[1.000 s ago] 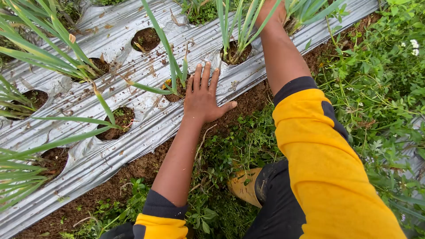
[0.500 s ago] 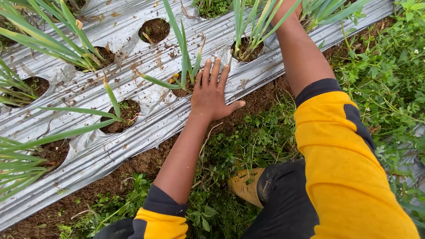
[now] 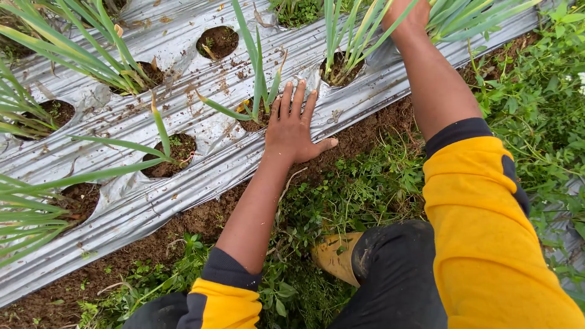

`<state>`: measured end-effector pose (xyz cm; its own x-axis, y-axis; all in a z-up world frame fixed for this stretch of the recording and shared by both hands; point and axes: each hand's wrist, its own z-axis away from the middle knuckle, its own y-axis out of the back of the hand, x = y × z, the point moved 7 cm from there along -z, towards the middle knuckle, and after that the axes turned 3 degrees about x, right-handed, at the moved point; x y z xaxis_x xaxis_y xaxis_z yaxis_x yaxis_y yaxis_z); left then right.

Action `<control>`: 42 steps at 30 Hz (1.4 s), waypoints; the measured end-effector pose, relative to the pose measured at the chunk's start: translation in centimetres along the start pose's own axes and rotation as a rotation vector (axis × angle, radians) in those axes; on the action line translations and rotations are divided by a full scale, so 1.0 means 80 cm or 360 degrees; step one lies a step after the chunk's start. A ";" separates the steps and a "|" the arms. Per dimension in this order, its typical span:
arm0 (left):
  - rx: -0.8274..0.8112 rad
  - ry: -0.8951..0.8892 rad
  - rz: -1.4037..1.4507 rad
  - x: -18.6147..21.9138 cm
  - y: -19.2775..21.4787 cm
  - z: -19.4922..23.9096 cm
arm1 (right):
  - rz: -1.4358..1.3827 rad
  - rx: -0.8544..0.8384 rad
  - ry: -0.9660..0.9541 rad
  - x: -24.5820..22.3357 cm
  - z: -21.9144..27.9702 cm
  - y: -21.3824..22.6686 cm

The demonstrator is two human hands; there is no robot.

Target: Pulling weeds from the soil around onion plants in a field

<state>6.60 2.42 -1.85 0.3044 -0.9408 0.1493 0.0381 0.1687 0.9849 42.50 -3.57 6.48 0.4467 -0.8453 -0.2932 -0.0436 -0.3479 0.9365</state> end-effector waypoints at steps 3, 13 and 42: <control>0.0033 -0.0013 -0.0004 0.000 0.000 0.002 | -0.0034 -0.0016 0.0015 -0.006 0.014 -0.013; -0.0349 0.0087 -0.0090 0.009 0.013 0.000 | -0.0209 0.0111 0.0093 0.022 0.038 -0.042; -0.0092 0.0148 -0.0107 0.005 -0.005 -0.009 | -0.0118 -0.0867 0.0075 0.097 0.382 0.148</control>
<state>7.36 2.19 -2.24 0.3862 -0.9196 0.0717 0.1152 0.1252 0.9854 18.18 -26.65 9.44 0.4709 -0.8031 -0.3650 0.4526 -0.1352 0.8814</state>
